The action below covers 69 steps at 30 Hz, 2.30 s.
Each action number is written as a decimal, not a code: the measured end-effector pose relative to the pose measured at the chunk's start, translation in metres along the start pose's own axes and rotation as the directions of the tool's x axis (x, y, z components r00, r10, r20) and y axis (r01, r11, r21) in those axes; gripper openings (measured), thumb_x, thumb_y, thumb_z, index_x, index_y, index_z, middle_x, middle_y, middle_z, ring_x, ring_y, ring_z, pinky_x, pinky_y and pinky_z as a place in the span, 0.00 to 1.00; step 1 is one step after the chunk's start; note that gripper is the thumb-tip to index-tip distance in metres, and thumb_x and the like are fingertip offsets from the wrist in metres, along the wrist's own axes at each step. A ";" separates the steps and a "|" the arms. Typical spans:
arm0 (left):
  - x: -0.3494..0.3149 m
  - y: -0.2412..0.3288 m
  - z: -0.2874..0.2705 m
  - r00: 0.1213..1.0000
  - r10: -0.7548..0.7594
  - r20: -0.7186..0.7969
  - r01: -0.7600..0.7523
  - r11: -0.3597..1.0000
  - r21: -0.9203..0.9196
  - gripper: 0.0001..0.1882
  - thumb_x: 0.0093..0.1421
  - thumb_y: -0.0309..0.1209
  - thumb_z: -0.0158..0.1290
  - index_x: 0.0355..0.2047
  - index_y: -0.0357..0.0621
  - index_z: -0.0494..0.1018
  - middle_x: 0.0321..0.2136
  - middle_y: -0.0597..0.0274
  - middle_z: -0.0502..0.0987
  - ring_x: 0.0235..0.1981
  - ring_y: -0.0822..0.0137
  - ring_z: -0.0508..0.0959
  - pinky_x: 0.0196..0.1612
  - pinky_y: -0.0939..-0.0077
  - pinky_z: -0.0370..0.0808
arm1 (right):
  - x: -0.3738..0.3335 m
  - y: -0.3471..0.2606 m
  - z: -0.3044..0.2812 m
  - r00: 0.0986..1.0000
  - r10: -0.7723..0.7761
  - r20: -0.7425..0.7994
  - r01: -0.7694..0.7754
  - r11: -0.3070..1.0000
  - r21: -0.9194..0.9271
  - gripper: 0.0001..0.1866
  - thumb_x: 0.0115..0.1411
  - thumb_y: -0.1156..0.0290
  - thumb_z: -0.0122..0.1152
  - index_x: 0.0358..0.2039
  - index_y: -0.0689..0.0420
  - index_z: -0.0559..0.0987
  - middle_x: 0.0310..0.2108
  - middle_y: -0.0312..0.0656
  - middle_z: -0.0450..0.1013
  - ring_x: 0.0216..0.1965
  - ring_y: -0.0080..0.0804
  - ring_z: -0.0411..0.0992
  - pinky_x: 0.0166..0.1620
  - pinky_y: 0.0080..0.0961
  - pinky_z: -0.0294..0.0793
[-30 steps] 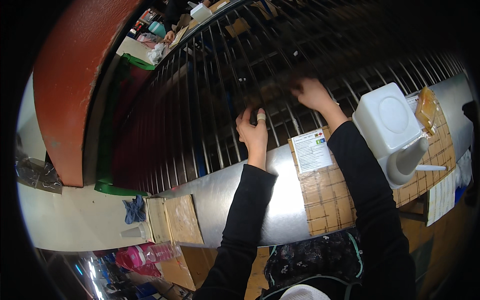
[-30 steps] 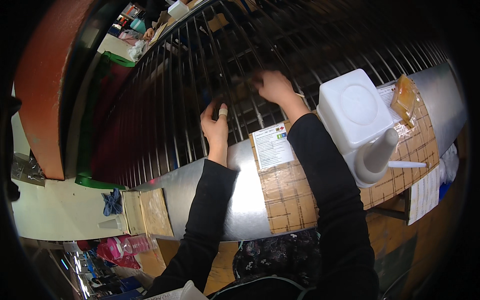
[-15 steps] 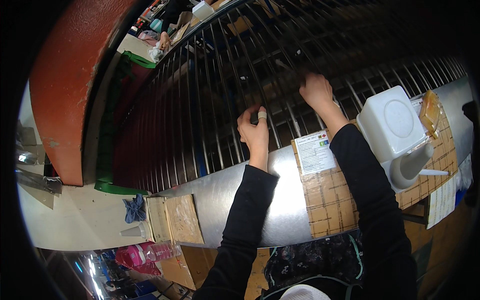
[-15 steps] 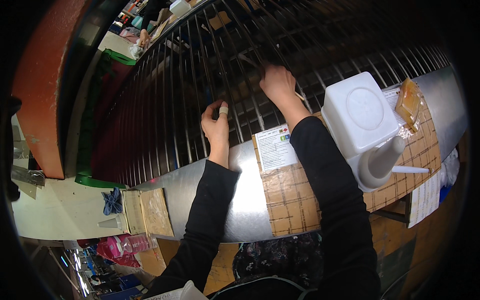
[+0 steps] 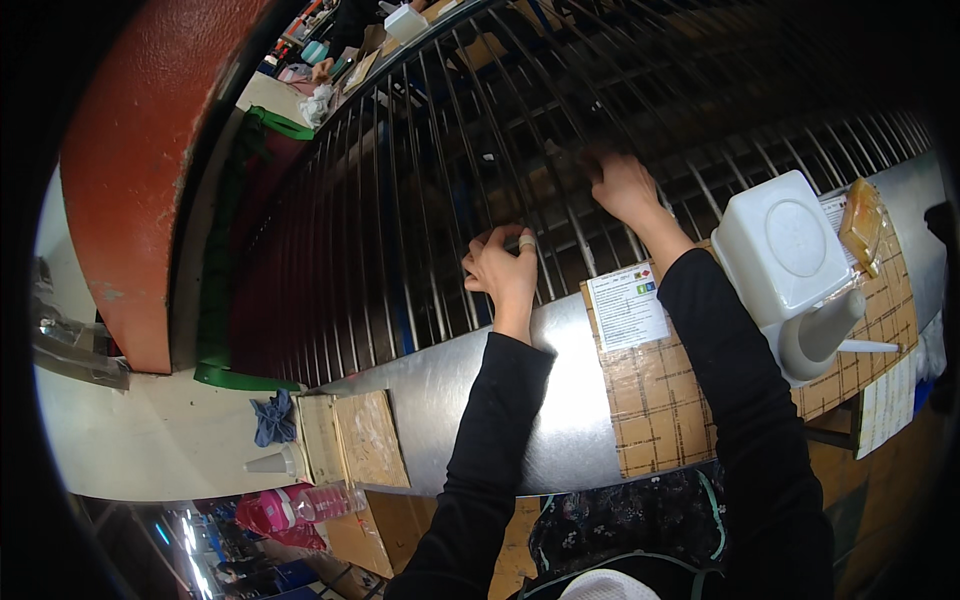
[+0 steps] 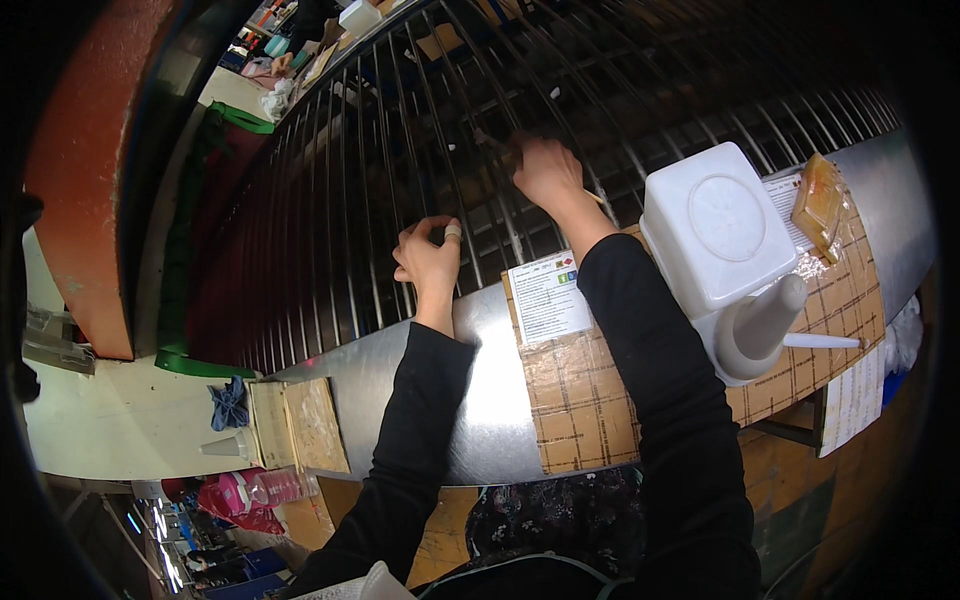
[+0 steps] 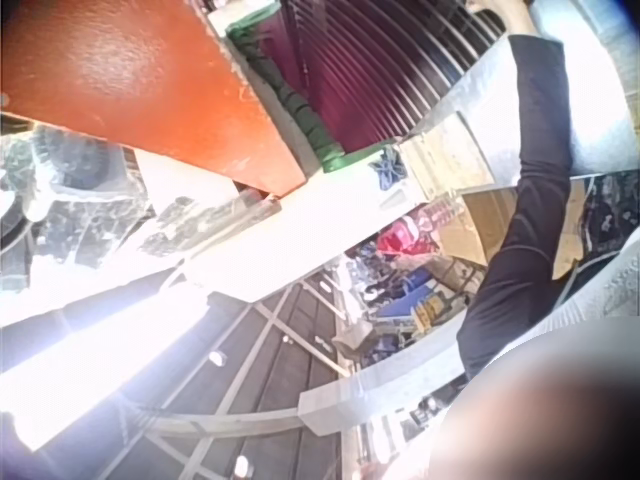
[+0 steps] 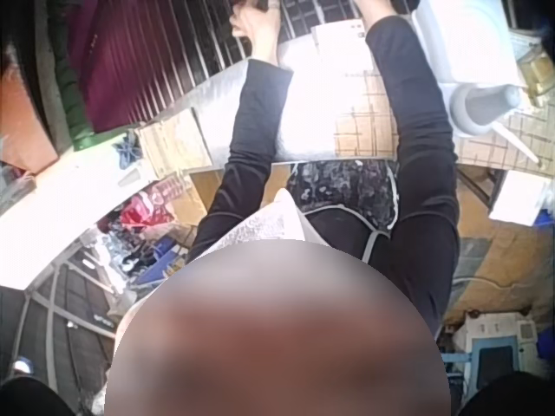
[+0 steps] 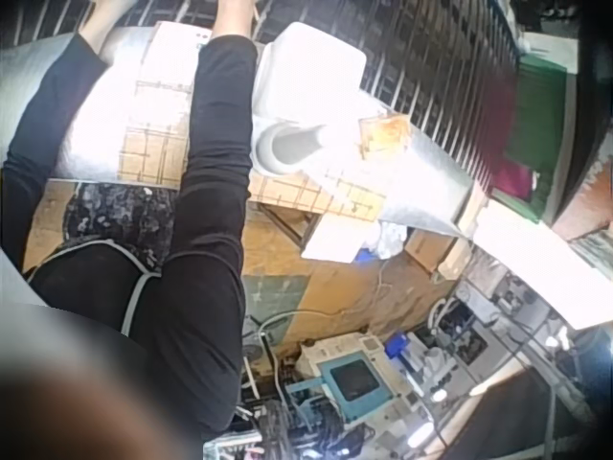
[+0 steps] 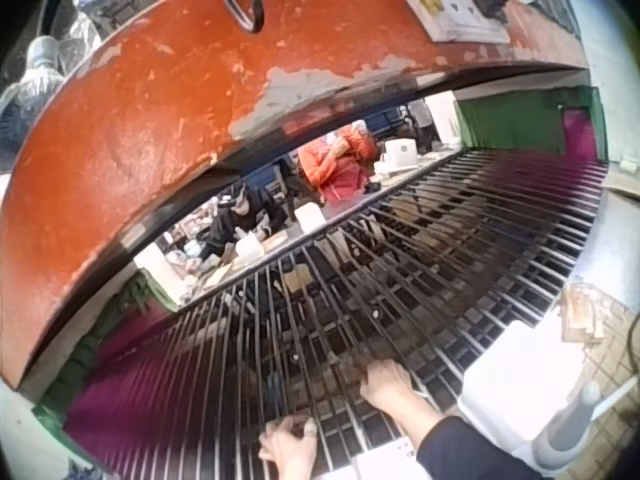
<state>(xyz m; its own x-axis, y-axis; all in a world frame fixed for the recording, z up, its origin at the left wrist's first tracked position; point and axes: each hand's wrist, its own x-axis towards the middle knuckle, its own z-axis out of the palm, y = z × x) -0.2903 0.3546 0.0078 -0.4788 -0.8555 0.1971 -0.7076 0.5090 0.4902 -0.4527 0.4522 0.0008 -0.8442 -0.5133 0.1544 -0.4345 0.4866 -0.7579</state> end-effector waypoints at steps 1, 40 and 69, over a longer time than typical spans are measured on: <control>0.000 0.000 0.000 1.000 0.005 0.004 -0.005 1.000 0.020 0.11 0.51 0.41 0.57 0.35 0.57 0.79 0.50 0.54 0.68 0.55 0.51 0.60 0.53 0.51 0.51 | 0.000 0.000 0.000 1.000 -0.009 -0.015 0.009 1.000 0.005 0.13 0.54 0.68 0.51 0.41 0.48 0.75 0.37 0.51 0.74 0.42 0.53 0.71 0.44 0.46 0.71; 0.002 -0.001 -0.010 0.988 -0.056 0.146 0.002 0.937 0.348 0.14 0.44 0.46 0.63 0.25 0.51 0.81 0.49 0.54 0.69 0.56 0.46 0.56 0.52 0.46 0.50 | -0.011 -0.011 -0.007 0.950 -0.163 0.267 0.177 0.984 -0.027 0.14 0.52 0.69 0.58 0.41 0.47 0.78 0.37 0.45 0.76 0.43 0.45 0.72 0.46 0.38 0.72; 0.016 -0.030 -0.006 0.984 -0.039 0.172 0.050 0.997 -0.058 0.05 0.39 0.27 0.60 0.19 0.42 0.80 0.59 0.59 0.62 0.63 0.37 0.43 0.57 0.35 0.42 | 0.095 -0.073 0.118 0.863 -0.361 0.355 0.503 0.680 -0.533 0.28 0.54 0.73 0.50 0.56 0.35 0.68 0.33 0.50 0.75 0.37 0.47 0.75 0.40 0.43 0.73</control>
<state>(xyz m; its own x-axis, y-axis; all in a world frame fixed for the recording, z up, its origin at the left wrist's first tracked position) -0.2740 0.3255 0.0013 -0.5328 -0.8457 0.0292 -0.6993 0.4595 0.5475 -0.4642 0.2850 -0.0039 -0.4603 -0.8689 0.1818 -0.8877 0.4494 -0.0996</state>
